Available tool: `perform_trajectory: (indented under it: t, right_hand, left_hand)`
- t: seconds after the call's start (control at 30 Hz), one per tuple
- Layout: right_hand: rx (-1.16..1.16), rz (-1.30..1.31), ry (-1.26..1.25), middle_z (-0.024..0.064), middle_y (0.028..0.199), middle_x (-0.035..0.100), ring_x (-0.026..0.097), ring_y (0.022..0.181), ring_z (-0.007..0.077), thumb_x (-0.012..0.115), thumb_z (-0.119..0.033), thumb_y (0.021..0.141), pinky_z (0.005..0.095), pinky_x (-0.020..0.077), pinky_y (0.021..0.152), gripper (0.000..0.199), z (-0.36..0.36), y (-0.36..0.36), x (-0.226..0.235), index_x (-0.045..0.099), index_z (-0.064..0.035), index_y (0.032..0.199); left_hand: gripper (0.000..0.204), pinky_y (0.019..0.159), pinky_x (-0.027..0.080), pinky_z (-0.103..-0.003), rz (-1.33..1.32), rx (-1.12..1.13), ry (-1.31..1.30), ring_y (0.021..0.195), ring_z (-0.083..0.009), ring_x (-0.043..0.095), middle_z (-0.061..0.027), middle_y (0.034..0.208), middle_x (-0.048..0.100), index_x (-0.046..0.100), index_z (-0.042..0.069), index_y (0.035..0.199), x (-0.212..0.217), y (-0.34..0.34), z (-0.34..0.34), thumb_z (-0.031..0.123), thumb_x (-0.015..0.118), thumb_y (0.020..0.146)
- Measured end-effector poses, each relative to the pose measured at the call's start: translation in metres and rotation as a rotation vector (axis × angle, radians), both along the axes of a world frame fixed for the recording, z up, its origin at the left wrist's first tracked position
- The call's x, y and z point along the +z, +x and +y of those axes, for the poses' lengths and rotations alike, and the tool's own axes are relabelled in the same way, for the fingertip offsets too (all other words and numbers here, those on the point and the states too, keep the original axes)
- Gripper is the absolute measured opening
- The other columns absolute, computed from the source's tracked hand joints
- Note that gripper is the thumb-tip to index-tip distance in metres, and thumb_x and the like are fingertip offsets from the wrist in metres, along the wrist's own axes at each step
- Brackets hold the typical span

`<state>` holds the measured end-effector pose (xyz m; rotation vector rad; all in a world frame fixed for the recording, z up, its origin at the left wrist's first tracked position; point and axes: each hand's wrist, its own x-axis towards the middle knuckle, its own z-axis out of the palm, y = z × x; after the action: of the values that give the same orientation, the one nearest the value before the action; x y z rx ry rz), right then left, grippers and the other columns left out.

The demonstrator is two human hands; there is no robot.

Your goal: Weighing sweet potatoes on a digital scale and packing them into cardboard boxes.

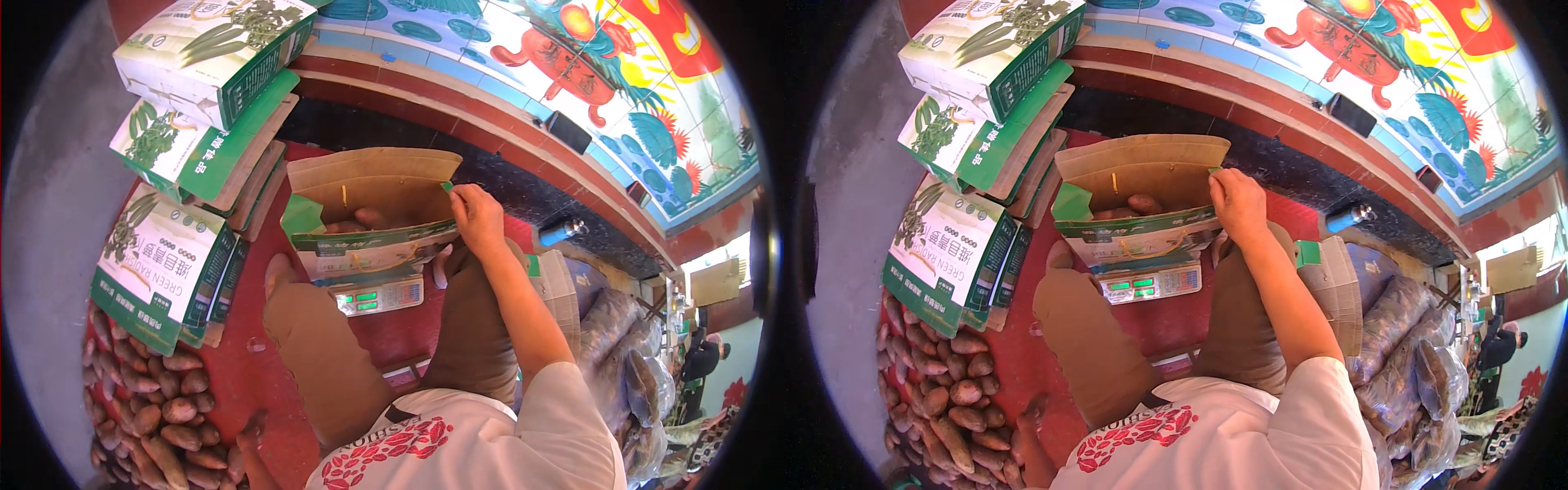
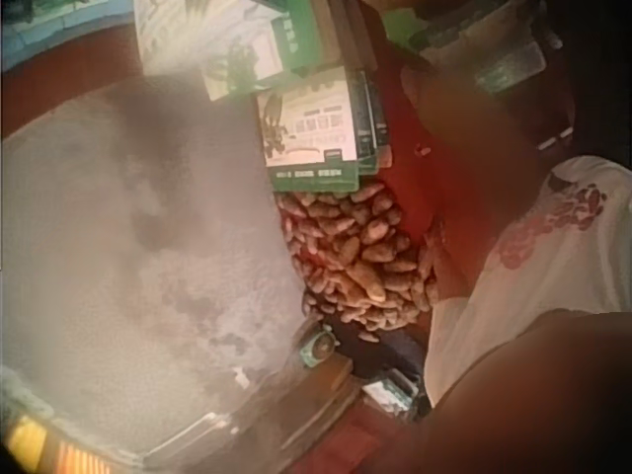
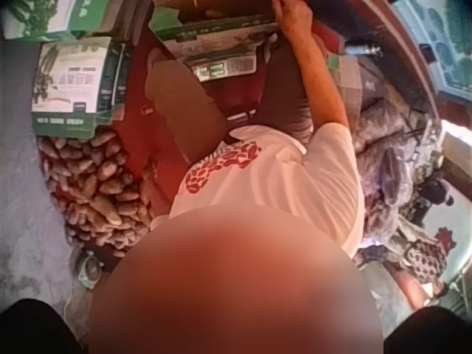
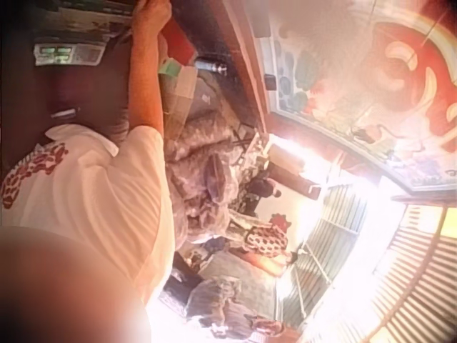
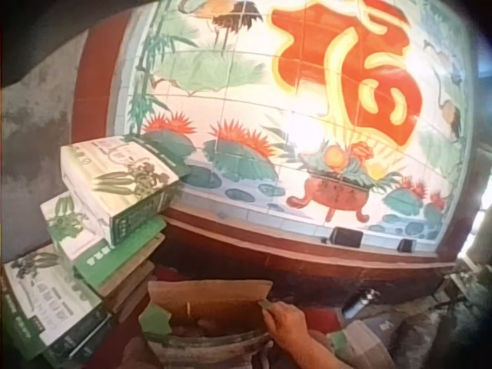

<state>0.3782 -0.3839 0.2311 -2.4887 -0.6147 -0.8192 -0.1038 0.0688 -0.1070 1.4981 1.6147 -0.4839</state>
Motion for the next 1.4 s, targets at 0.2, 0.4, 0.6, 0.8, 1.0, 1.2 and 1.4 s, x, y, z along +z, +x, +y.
perform_trajectory:
  t: [0.2, 0.4, 0.6, 0.8, 1.0, 1.2, 1.4]
  right_hand:
    - [0.019, 0.034, 0.082, 0.0118, 0.076, 0.058, 0.057, 0.069, 0.0294, 0.06, -0.006, 0.078, 0.0364, 0.0447, 0.061, 0.005, 0.002, -0.004, 0.002, 0.06, -0.0034, 0.083]
    - [0.124, 0.082, 0.082, 0.0111, 0.075, 0.058, 0.057, 0.07, 0.0304, 0.061, -0.006, 0.078, 0.0374, 0.045, 0.063, 0.005, 0.01, -0.013, 0.003, 0.06, -0.0039, 0.083]
    - [0.285, 0.266, -0.089, 0.0082, 0.071, 0.056, 0.055, 0.073, 0.0275, 0.063, -0.009, 0.073, 0.0385, 0.0454, 0.067, 0.006, 0.001, -0.019, 0.001, 0.058, -0.0062, 0.075]
    - [0.445, 0.385, -0.074, 0.0072, 0.071, 0.055, 0.054, 0.074, 0.0267, 0.065, -0.008, 0.069, 0.0383, 0.0452, 0.067, 0.01, -0.009, -0.02, 0.0, 0.056, -0.0055, 0.072]
    - [0.487, 0.449, -0.124, 0.0072, 0.073, 0.055, 0.055, 0.077, 0.0265, 0.064, -0.006, 0.07, 0.0379, 0.045, 0.067, 0.008, -0.016, -0.025, 0.01, 0.058, -0.0048, 0.074]
    - [0.483, 0.438, -0.146, 0.0078, 0.078, 0.054, 0.054, 0.081, 0.0265, 0.064, -0.008, 0.07, 0.0372, 0.046, 0.071, 0.012, -0.016, -0.024, 0.008, 0.054, -0.0052, 0.076]
    - [0.483, 0.423, -0.124, 0.0078, 0.08, 0.055, 0.054, 0.081, 0.0264, 0.064, -0.009, 0.072, 0.0372, 0.0458, 0.073, 0.012, -0.018, -0.024, 0.007, 0.055, -0.0054, 0.078]
  left_hand:
    - [0.053, 0.056, 0.052, -0.033, -0.366, 0.004, 0.115, 0.083, -0.0204, 0.056, -0.0143, 0.107, 0.054, 0.046, -0.004, 0.118, 0.057, 0.04, -0.005, 0.013, 0.068, 0.074]
    - [0.049, 0.082, 0.044, -0.031, -0.779, -0.132, 0.387, 0.098, -0.0205, 0.051, -0.0115, 0.114, 0.051, 0.043, -0.001, 0.124, 0.147, 0.117, 0.012, 0.012, 0.064, 0.081]
    - [0.054, 0.097, 0.034, -0.031, -1.074, -0.094, 0.278, 0.113, -0.0208, 0.043, -0.0112, 0.124, 0.044, 0.04, 0.001, 0.129, 0.263, 0.223, -0.031, 0.011, 0.063, 0.081]
    - [0.055, 0.099, 0.033, -0.032, -1.224, -0.31, 0.237, 0.115, -0.0208, 0.042, -0.0116, 0.124, 0.044, 0.039, 0.002, 0.129, 0.337, 0.304, -0.081, 0.01, 0.062, 0.08]
    - [0.055, 0.095, 0.037, -0.032, -1.258, -0.571, 0.117, 0.113, -0.0192, 0.045, -0.0103, 0.122, 0.046, 0.043, 0.004, 0.127, 0.362, 0.372, -0.126, 0.008, 0.065, 0.076]
    - [0.053, 0.093, 0.039, -0.03, -1.135, -0.899, 0.097, 0.11, -0.0176, 0.047, -0.0075, 0.121, 0.048, 0.043, 0.008, 0.128, 0.352, 0.424, -0.182, 0.006, 0.062, 0.078]
    - [0.047, 0.093, 0.041, -0.031, -1.163, -0.941, 0.106, 0.112, -0.0206, 0.051, -0.0114, 0.124, 0.05, 0.043, 0.006, 0.128, 0.348, 0.429, -0.187, 0.006, 0.057, 0.083]
